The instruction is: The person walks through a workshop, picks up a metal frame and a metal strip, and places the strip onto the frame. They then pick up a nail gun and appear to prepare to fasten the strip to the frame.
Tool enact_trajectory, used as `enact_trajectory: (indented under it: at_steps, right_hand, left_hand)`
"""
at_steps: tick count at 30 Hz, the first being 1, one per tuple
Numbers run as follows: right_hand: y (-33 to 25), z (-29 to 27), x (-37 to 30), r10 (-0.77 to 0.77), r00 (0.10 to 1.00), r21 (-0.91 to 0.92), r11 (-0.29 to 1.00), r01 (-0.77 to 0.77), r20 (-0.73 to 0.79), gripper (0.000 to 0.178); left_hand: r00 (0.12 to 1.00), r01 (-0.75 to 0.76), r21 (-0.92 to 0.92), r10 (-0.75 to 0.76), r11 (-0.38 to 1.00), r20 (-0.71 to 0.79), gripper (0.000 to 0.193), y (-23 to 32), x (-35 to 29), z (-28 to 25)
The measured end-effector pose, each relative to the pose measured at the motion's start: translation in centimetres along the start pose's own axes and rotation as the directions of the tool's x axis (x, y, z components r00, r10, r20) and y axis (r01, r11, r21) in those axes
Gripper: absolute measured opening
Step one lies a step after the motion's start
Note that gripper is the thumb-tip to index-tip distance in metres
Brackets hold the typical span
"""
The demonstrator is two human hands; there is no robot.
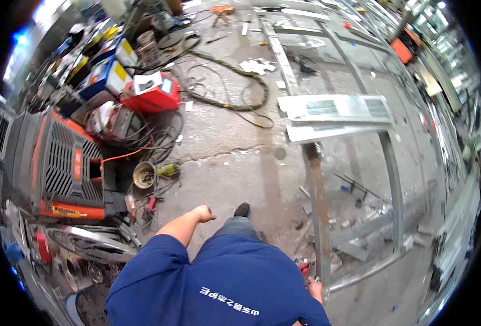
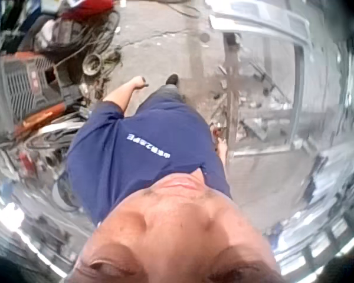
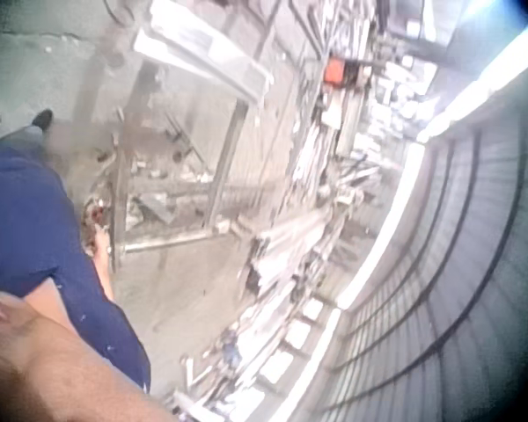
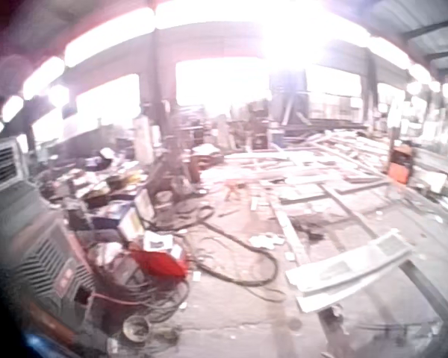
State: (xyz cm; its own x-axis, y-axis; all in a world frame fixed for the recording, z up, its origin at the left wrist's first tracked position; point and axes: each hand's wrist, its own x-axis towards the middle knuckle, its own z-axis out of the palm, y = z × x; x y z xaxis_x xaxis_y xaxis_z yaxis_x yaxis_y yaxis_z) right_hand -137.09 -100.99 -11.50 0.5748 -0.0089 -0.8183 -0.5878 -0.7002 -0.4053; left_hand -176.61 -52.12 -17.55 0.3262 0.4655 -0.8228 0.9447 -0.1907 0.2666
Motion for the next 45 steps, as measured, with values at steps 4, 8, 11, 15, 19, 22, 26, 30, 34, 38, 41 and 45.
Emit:
enact_trajectory:
  at_steps: [4, 8, 11, 15, 19, 22, 26, 30, 34, 38, 41, 45]
  right_hand:
    - [-8.9, 5.2, -1.8, -0.036, 0.999, -0.138, 0.99, 0.041, 0.039, 0.02]
    - [-12.3, 8.8, 0.0, -0.215, 0.952, -0.34, 0.898, 0.281, 0.218, 0.019]
    - [-17.8, 12.5, -0.2, -0.134, 0.942, -0.464, 0.843, 0.271, 0.308, 0.02]
    - [-24.3, 16.4, 3.3, -0.176, 0.928, -0.7, 0.615, 0.363, 0.327, 0.019]
    - [-31.4, 22.1, 9.1, -0.136, 0.87, -0.577, 0.698, 0.424, 0.474, 0.018]
    - [-38.6, 29.3, 8.0, -0.038, 0.931, -0.51, 0.828, 0.233, 0.364, 0.018]
    - [-45.3, 38.1, 11.2, 0.125, 0.96, -0.525, 0.851, 0.027, 0.251, 0.021]
    - [-51.6, 48.4, 13.3, 0.216, 0.883, -0.562, 0.825, 0.063, 0.416, 0.013]
    - [-59.9, 57.3, 11.5, 0.296, 0.842, -0.52, 0.854, -0.021, 0.451, 0.027]
    - [-66.7, 66.3, 9.0, 0.269, 0.853, -0.475, 0.88, -0.028, 0.448, 0.008]
    - [-70.7, 71.5, 6.9, 0.219, 0.893, -0.458, 0.889, -0.016, 0.394, 0.015]
    - [-75.9, 77.0, 3.8, 0.245, 0.884, -0.348, 0.932, -0.102, 0.398, 0.019]
  left_hand:
    - [0.998, 0.016, -0.043, -0.019, 0.999, -0.066, 0.05, -3.1, 2.0, -5.5]
    - [0.983, 0.038, -0.237, -0.078, 0.971, -0.165, 0.052, -3.4, 3.9, -13.9]
    - [0.938, 0.053, -0.378, -0.175, 0.924, -0.298, 0.052, -6.2, 4.4, -17.0]
    - [0.916, 0.105, -0.469, -0.269, 0.877, -0.298, 0.053, -8.8, 4.9, -19.9]
    - [0.918, 0.224, -0.53, -0.359, 0.818, -0.167, 0.056, -11.8, 3.7, -21.9]
    - [0.852, 0.306, -0.532, -0.477, 0.789, -0.217, 0.057, -16.3, 3.3, -18.4]
    - [0.789, 0.515, -0.642, -0.608, 0.568, 0.095, 0.055, -16.7, 1.2, -17.7]
    - [0.741, 0.376, -0.86, -0.669, 0.344, 0.056, 0.047, -17.0, 1.5, -16.2]
    - [0.747, 0.376, -0.905, -0.643, 0.2, 0.168, 0.048, -13.6, 3.7, -22.3]
    - [0.813, 0.374, -0.904, -0.541, 0.206, 0.214, 0.043, -15.1, 6.7, -30.5]
    - [0.847, 0.406, -0.821, -0.503, 0.401, 0.173, 0.038, -21.0, 11.3, -34.9]
    - [0.872, 0.371, -0.82, -0.467, 0.437, 0.145, 0.045, -29.9, 18.3, -47.9]
